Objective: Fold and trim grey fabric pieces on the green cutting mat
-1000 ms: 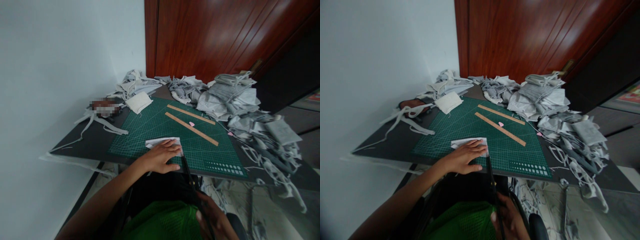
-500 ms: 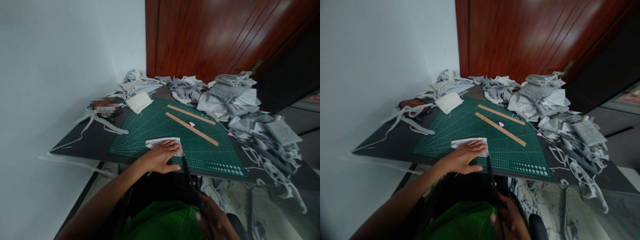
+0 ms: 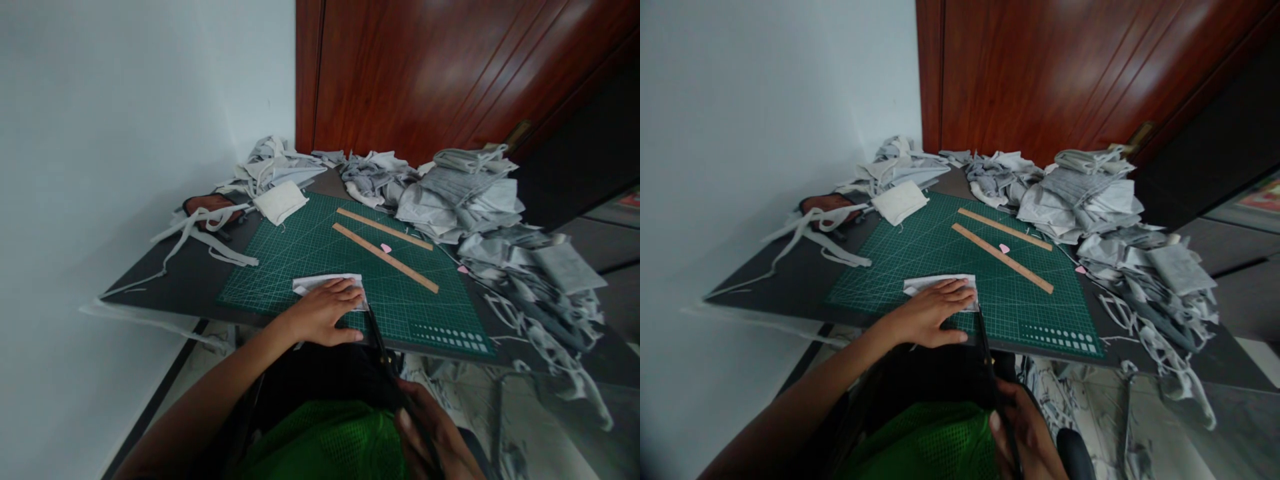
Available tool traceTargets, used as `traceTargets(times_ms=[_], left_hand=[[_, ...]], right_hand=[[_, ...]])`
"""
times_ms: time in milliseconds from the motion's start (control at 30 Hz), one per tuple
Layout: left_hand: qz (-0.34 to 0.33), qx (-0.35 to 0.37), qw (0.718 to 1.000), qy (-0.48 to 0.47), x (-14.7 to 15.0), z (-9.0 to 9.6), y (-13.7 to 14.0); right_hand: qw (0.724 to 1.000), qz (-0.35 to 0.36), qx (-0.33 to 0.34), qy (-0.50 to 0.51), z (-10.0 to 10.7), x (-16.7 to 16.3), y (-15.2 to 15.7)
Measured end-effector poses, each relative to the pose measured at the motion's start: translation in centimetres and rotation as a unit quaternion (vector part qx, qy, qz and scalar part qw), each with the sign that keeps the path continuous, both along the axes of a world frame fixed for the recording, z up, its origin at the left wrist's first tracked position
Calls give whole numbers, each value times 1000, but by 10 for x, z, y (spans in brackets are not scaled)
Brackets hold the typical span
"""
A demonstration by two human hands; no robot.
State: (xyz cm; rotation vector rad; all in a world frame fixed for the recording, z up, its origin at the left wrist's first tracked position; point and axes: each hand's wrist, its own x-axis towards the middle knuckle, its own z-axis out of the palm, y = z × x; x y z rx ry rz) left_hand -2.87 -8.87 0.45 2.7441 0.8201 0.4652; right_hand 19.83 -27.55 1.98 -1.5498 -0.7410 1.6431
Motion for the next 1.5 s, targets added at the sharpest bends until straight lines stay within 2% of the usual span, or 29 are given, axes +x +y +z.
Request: traceTargets(times_ms=[233, 433, 667, 933, 1133, 1500], left_hand=[[-4, -5, 1000, -5, 0, -3, 0], [-4, 4, 1000, -12, 0, -6, 1], [-7, 6, 1000, -6, 1, -5, 0], [-3, 11, 1000, -3, 1, -7, 0], [1, 23, 1000, 9, 2, -6, -2], [-4, 16, 1000, 3, 2, -7, -2]], right_hand=[[996, 60, 53, -34, -4, 8, 11], [995, 78, 52, -30, -4, 11, 15], [997, 57, 43, -20, -4, 11, 13], [995, 77, 42, -50, -3, 12, 21], [995, 70, 56, -37, -9, 10, 15], [995, 75, 56, -38, -7, 5, 12]])
